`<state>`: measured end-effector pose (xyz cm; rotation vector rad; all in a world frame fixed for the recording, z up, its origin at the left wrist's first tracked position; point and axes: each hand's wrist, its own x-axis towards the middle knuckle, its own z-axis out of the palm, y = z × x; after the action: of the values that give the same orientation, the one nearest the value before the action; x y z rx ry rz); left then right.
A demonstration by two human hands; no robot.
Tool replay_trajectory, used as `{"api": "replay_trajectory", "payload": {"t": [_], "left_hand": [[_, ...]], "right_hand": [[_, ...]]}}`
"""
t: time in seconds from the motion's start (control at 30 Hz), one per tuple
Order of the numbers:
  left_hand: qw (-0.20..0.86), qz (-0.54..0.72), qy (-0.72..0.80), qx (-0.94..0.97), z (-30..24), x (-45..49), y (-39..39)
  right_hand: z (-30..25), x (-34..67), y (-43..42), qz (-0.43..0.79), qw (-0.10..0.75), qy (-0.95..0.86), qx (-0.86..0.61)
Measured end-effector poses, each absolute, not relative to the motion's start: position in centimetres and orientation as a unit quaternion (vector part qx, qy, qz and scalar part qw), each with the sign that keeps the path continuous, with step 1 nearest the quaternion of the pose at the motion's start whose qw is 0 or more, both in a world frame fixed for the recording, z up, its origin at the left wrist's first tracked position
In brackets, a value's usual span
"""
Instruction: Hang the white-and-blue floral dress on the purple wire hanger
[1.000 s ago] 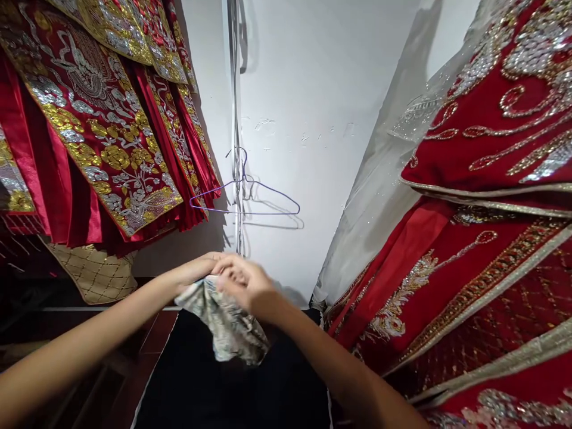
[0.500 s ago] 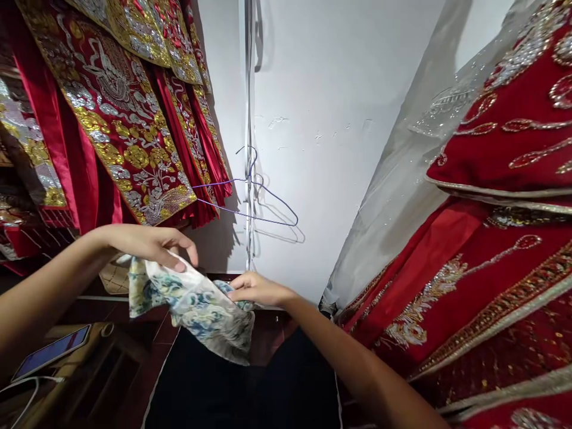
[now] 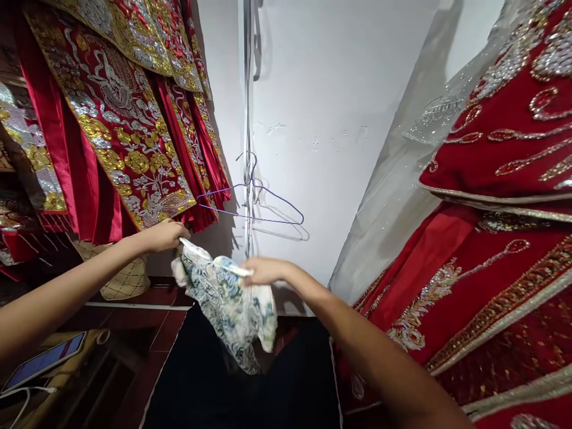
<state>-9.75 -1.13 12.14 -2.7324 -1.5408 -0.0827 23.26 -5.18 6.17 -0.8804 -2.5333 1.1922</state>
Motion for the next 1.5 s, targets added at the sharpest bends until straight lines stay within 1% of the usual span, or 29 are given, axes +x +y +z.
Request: {"api": "replay_trajectory", "payload": {"t": [0.07,0.17,0.2,0.23,0.37,0.53,0.67,0.77,0.9,1.0,1.07,1.2,1.27,1.37,1.5], "left_hand": [[0.039,0.000,-0.538,-0.842,11.8,-10.1,0.0],[0.070,0.013,-0.626,-0.777,12.1,-10.1,1.2],[0.075,0.010,-0.646,-0.760,12.4,-9.9,1.6],[0.077,0.005,-0.661,-0.746,12.6,-9.7,1.9],[0.073,-0.003,-0.701,-0.710,13.0,-8.5,3.1],[0.059,-0.026,-0.720,-0.691,12.5,-7.4,3.4],[0.070,-0.066,-0.700,-0.708,12.2,-7.2,2.6],[0.098,-0.091,-0.682,-0.719,12.1,-7.6,1.2],[0.133,-0.144,-0.643,-0.740,12.0,-8.6,-1.3],[0.132,-0.142,-0.633,-0.750,12.0,-9.5,-3.0],[0.107,-0.163,-0.628,-0.754,12.1,-10.0,-3.8],[0.050,-0.304,-0.589,-0.747,12.5,-10.3,-3.9],[0.019,-0.355,-0.573,-0.738,12.8,-10.1,-2.9],[-0.054,-0.372,-0.589,-0.716,12.9,-9.4,-0.4],[-0.161,-0.344,-0.621,-0.686,12.2,-8.7,2.7]], "right_hand": [[7.1,23.5,-2.7,0.320,0.173,-0.867,-0.342],[8.2,23.7,1.6,0.177,0.325,-0.814,-0.449],[8.2,23.8,2.8,0.132,0.346,-0.792,-0.485],[8.0,23.8,3.8,0.101,0.345,-0.779,-0.513],[6.2,24.4,4.8,0.064,0.275,-0.788,-0.547],[5.8,26.5,1.5,-0.025,0.268,-0.798,-0.540],[7.2,28.0,-1.1,-0.045,0.278,-0.795,-0.537],[8.3,28.2,-1.8,-0.045,0.278,-0.791,-0.544],[9.3,27.6,-1.8,-0.046,0.257,-0.793,-0.550],[9.8,27.0,-1.7,-0.058,0.238,-0.789,-0.564],[10.1,26.7,-1.7,-0.061,0.224,-0.789,-0.569],[10.5,26.6,-1.7,-0.069,0.200,-0.802,-0.559],[10.5,26.6,-1.9,-0.073,0.191,-0.814,-0.544],[10.5,26.5,-2.3,-0.089,0.175,-0.821,-0.537],[10.8,26.5,-3.1,-0.123,0.137,-0.818,-0.544]]}}
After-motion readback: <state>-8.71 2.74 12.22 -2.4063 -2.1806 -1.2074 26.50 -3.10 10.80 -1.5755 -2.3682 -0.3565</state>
